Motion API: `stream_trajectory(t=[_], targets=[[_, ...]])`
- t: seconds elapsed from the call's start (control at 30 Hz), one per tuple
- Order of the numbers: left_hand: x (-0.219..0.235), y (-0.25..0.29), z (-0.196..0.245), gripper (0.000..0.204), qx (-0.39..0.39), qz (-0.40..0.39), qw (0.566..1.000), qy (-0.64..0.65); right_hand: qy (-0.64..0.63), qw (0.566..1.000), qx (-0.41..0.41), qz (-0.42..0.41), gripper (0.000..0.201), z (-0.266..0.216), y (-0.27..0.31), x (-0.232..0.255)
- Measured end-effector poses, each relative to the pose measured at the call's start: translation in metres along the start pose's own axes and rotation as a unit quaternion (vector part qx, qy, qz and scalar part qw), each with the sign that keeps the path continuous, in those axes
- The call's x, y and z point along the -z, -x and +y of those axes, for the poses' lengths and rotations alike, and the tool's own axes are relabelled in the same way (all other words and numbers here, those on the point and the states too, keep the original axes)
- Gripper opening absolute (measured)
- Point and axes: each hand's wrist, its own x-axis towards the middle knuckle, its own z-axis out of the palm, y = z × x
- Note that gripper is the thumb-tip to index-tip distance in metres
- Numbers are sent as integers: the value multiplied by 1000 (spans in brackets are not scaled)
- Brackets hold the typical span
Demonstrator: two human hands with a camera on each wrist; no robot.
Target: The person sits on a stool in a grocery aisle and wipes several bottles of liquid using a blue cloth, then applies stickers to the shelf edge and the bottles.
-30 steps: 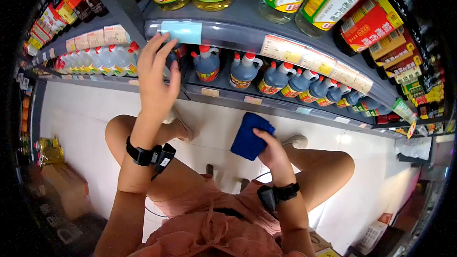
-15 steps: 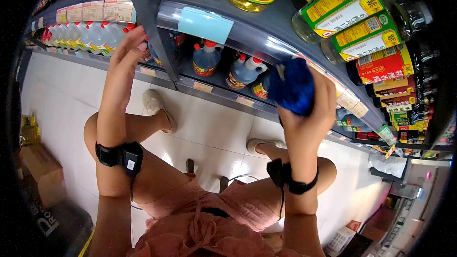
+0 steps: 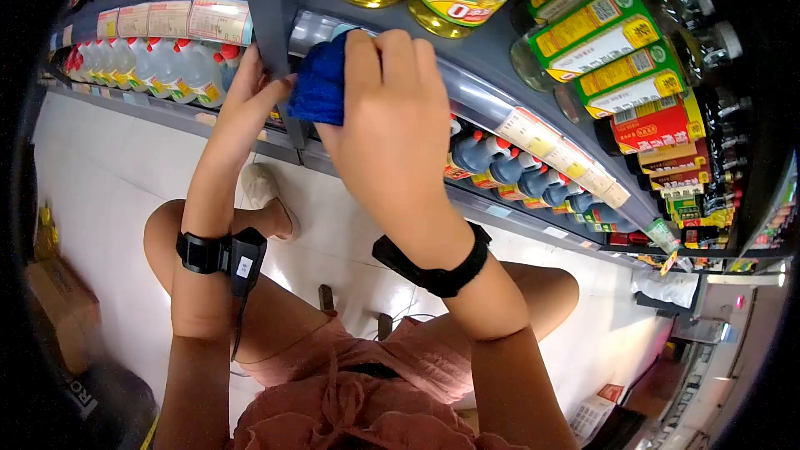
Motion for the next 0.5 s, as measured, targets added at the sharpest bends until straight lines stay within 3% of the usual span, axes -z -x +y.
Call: stream_trajectory(t=[0.2, 0.5], targets=[[-8, -1, 13, 48, 25, 15, 999, -29, -29, 999, -32, -2, 56, 17, 17, 19], [-25, 1, 20, 68, 12, 52, 997, -60, 16, 989, -147, 12, 56, 72, 76, 80]])
